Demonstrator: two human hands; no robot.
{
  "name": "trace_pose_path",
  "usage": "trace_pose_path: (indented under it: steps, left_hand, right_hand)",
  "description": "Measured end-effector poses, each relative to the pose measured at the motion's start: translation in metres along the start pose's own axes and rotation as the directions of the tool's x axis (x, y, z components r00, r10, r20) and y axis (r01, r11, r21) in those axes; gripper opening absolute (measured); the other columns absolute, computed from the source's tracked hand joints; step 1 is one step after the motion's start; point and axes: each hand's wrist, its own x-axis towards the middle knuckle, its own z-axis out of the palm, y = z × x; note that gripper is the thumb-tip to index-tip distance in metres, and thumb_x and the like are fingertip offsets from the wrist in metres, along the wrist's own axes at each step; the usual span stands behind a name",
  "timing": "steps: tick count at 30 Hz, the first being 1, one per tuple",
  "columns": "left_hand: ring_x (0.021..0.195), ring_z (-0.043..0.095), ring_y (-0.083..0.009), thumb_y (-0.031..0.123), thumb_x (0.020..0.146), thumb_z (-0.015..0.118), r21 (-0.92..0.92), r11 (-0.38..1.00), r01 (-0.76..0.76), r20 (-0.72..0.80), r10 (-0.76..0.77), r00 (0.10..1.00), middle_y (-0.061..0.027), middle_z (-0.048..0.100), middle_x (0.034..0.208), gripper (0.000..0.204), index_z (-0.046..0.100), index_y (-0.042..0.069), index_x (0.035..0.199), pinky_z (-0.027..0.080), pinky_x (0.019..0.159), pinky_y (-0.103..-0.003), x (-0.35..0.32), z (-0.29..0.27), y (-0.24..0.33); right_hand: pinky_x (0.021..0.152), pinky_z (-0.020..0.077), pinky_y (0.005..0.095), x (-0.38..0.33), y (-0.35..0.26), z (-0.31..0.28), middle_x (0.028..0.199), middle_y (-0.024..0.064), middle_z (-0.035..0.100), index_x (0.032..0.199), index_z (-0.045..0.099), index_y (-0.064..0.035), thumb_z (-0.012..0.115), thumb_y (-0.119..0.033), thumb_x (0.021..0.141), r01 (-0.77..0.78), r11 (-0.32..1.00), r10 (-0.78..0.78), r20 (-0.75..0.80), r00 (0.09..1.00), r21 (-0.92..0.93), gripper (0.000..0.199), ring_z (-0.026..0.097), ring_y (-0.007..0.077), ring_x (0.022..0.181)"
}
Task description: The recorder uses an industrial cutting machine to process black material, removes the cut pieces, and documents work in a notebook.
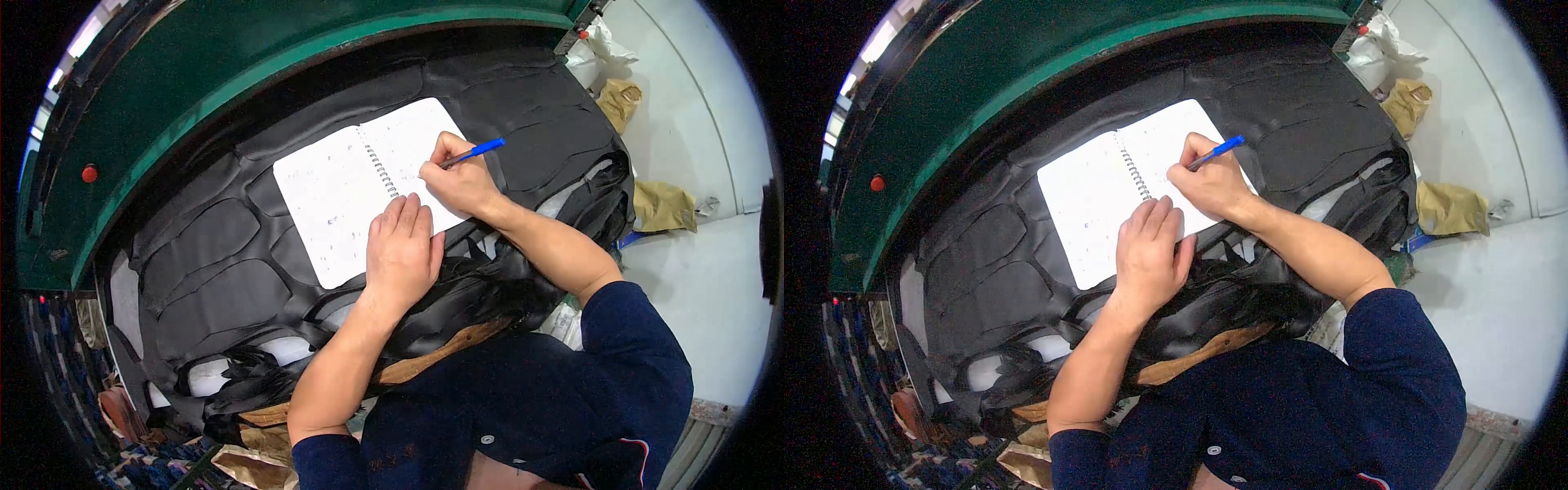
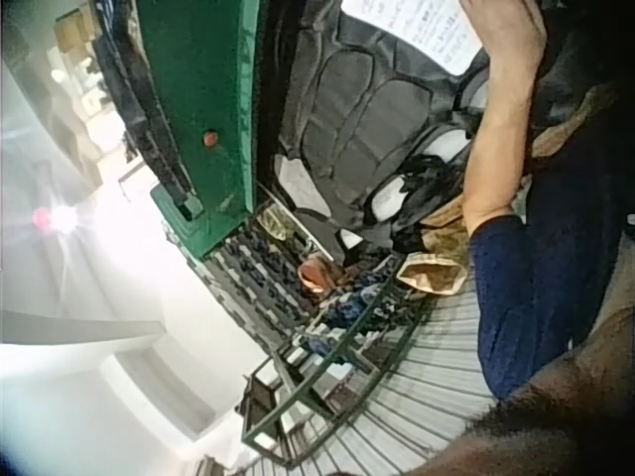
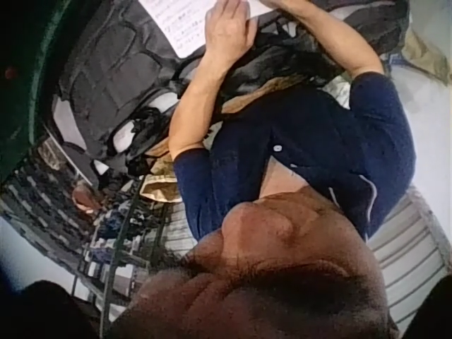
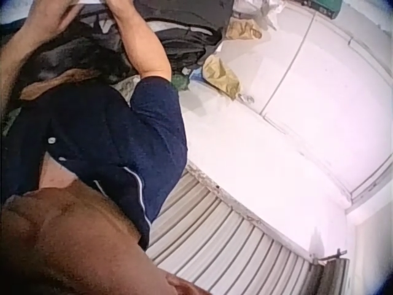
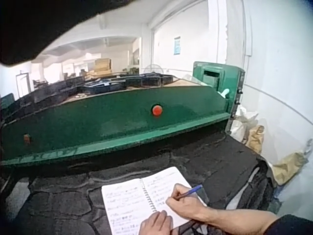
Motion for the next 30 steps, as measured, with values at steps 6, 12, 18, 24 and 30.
trace_pose_path:
  steps: [6, 12, 18, 24, 30]
  left_hand:
    - [0.113, 0.057, -0.0389, 0.011, 0.075, 0.075, -0.001, 1.0, 0.0, 0.005, 0.0, 1.0, -0.0214, 0.061, 0.12, 0.042, 0.061, -0.003, 0.112, 0.046, 0.09, -0.047, 0.0008, -0.0005, 0.0]
    - [0.113, 0.056, -0.0389, 0.012, 0.075, 0.074, 0.002, 1.0, -0.001, 0.004, 0.001, 1.0, -0.0215, 0.061, 0.12, 0.042, 0.061, -0.003, 0.112, 0.046, 0.091, -0.047, 0.0003, -0.0006, 0.0003]
    - [0.114, 0.056, -0.039, 0.012, 0.076, 0.074, 0.006, 1.0, 0.004, 0.013, -0.004, 1.0, -0.0215, 0.061, 0.121, 0.042, 0.061, -0.003, 0.113, 0.045, 0.092, -0.047, 0.0003, -0.0006, 0.0004]
    - [0.113, 0.056, -0.0391, 0.012, 0.076, 0.074, 0.007, 1.0, -0.001, 0.005, 0.0, 1.0, -0.0217, 0.061, 0.121, 0.042, 0.061, -0.004, 0.113, 0.045, 0.093, -0.047, -0.0001, -0.0001, 0.0004]
    - [0.114, 0.056, -0.0394, 0.012, 0.076, 0.074, -0.002, 1.0, 0.006, 0.015, -0.006, 1.0, -0.0217, 0.061, 0.12, 0.042, 0.062, -0.004, 0.113, 0.045, 0.093, -0.047, 0.0011, -0.0008, 0.0005]
  right_hand:
    - [0.053, 0.0376, 0.0249, -0.0004, -0.0012, 0.0023, 0.066, 0.0005, 0.054, 0.073, 0.051, -0.0034, 0.066, -0.005, 0.078, 0.023, 1.0, -0.022, -0.049, 0.999, 0.013, 0.016, 0.047, 0.0053, 0.061]
    - [0.054, 0.0391, 0.0259, 0.0008, 0.0006, 0.0018, 0.068, 0.0021, 0.055, 0.073, 0.052, -0.0028, 0.065, -0.006, 0.079, 0.048, 0.999, -0.048, -0.046, 0.998, -0.002, 0.015, 0.049, 0.0071, 0.062]
    - [0.053, 0.0385, 0.0261, 0.0007, -0.0009, 0.0013, 0.065, 0.0015, 0.053, 0.073, 0.052, -0.0028, 0.066, -0.006, 0.079, 0.023, 1.0, -0.024, -0.033, 0.999, -0.01, 0.016, 0.048, 0.0066, 0.061]
    - [0.053, 0.0381, 0.0258, 0.0007, -0.0019, 0.0, 0.065, 0.001, 0.053, 0.072, 0.05, -0.0034, 0.066, -0.007, 0.078, 0.009, 1.0, -0.009, -0.017, 1.0, -0.01, 0.017, 0.047, 0.0062, 0.061]
    - [0.053, 0.0377, 0.0258, 0.0008, -0.0076, -0.0014, 0.064, 0.0007, 0.052, 0.072, 0.05, -0.0036, 0.065, -0.007, 0.079, 0.013, 1.0, -0.013, -0.013, 1.0, -0.012, 0.017, 0.046, 0.0061, 0.061]
